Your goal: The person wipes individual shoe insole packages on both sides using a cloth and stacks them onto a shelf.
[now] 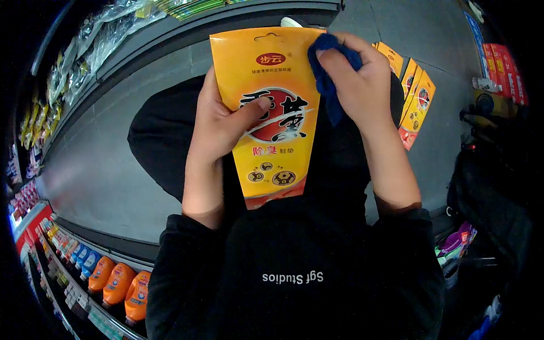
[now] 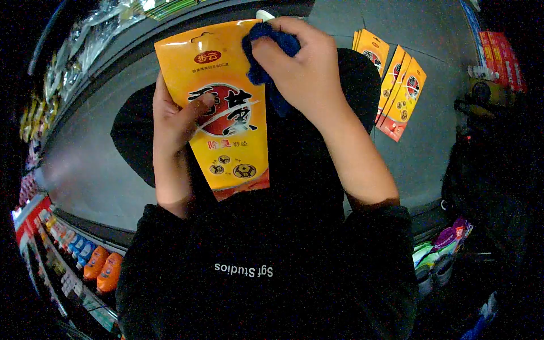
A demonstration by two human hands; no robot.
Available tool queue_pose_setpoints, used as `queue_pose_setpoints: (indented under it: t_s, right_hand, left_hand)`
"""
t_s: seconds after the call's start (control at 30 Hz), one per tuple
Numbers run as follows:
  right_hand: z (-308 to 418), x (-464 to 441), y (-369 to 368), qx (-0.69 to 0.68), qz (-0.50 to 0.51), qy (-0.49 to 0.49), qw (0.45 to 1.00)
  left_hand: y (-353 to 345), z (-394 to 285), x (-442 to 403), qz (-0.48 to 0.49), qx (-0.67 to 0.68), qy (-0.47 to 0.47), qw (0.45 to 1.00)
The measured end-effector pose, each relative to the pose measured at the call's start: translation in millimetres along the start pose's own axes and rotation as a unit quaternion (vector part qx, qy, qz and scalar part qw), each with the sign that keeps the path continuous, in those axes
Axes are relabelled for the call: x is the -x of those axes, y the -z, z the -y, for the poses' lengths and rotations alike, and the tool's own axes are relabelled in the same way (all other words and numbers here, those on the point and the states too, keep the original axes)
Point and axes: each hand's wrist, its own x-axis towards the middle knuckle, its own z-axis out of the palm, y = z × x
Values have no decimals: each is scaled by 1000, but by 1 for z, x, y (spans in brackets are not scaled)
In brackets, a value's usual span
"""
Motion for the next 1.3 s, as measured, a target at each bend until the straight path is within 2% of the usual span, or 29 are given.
queue_pose_setpoints:
  t_s: [0.07,0.1,0.2,0.23,0.3,0.33,0.47,0.5,0.57,0.63,0.7,0.73,0.77,0.8,0.83,0.9,0.93,0.97,1.0,1.03,1.07,1.1,1.17,1.2,1.23,1.3]
  right_hand:
    - [-1,-7,-2,-14,-60,28,998]
    - [4,-10,2,100,-92,16,991]
    - [3,-30,20,76,-150,-19,986]
    - [13,-33,22,-70,-155,-55,984]
    - [31,-32,18,-71,-177,-39,981]
    - [24,-30,33,-82,-106,-28,991]
    - [11,-22,50,-65,-39,-9,997]
    - [9,-21,49,-68,-34,-9,997]
    - [10,-14,45,27,-85,20,996]
    - [20,-10,40,57,-116,23,991]
    - [23,-10,48,176,-76,152,970]
    - [29,-17,52,231,-7,268,935]
    - [38,-18,54,296,33,318,900]
    - [52,-15,48,357,73,366,856]
    - [64,-10,42,423,121,362,822]
    - [70,-6,17,475,147,391,774]
    - [68,-2,4,492,192,399,749]
    - [66,1,-3,507,238,405,723]
    - [64,0,-6,508,238,402,724]
    - [61,-3,-8,529,248,421,693]
    - [59,-7,-9,549,259,440,661]
    - [59,-10,-9,549,259,438,663]
    - [63,-18,-7,562,310,474,603]
    - [63,-25,-5,564,310,469,604]
    - [62,-35,-2,493,336,485,639]
    - [60,-48,3,419,359,496,670]
  left_hand:
    - [-1,1,1,13,-8,-9,1000]
    - [-2,1,2,26,-16,-18,999]
    - [-4,0,8,16,20,-11,1000]
    - [-3,1,7,16,20,-11,1000]
    - [2,2,4,8,8,1,1000]
    - [1,1,4,5,10,0,1000]
    - [-6,1,4,12,36,9,999]
    - [-7,2,5,14,37,12,999]
    - [-10,-1,9,17,25,38,999]
    - [-11,3,11,56,2,49,997]
    - [-16,-2,14,60,-3,55,997]
    - [-20,-5,14,46,-10,95,994]
    - [-24,-7,14,33,-17,134,990]
    - [-25,4,16,25,-40,102,994]
    - [-26,3,16,26,-39,102,994]
    - [-27,0,15,48,-69,161,983]
    - [-28,9,18,51,-68,81,993]
    - [-30,13,20,53,-67,82,993]
    - [-34,12,21,51,-85,31,995]
    - [-36,10,22,48,-103,-20,993]
    - [-36,8,22,50,-103,-18,993]
    - [-35,6,22,62,-113,-17,992]
    - [-35,0,22,80,-121,-15,989]
    - [-36,-5,21,71,-132,10,989]
    - [-38,-7,20,62,-142,34,987]
    - [-40,-3,18,61,-126,68,988]
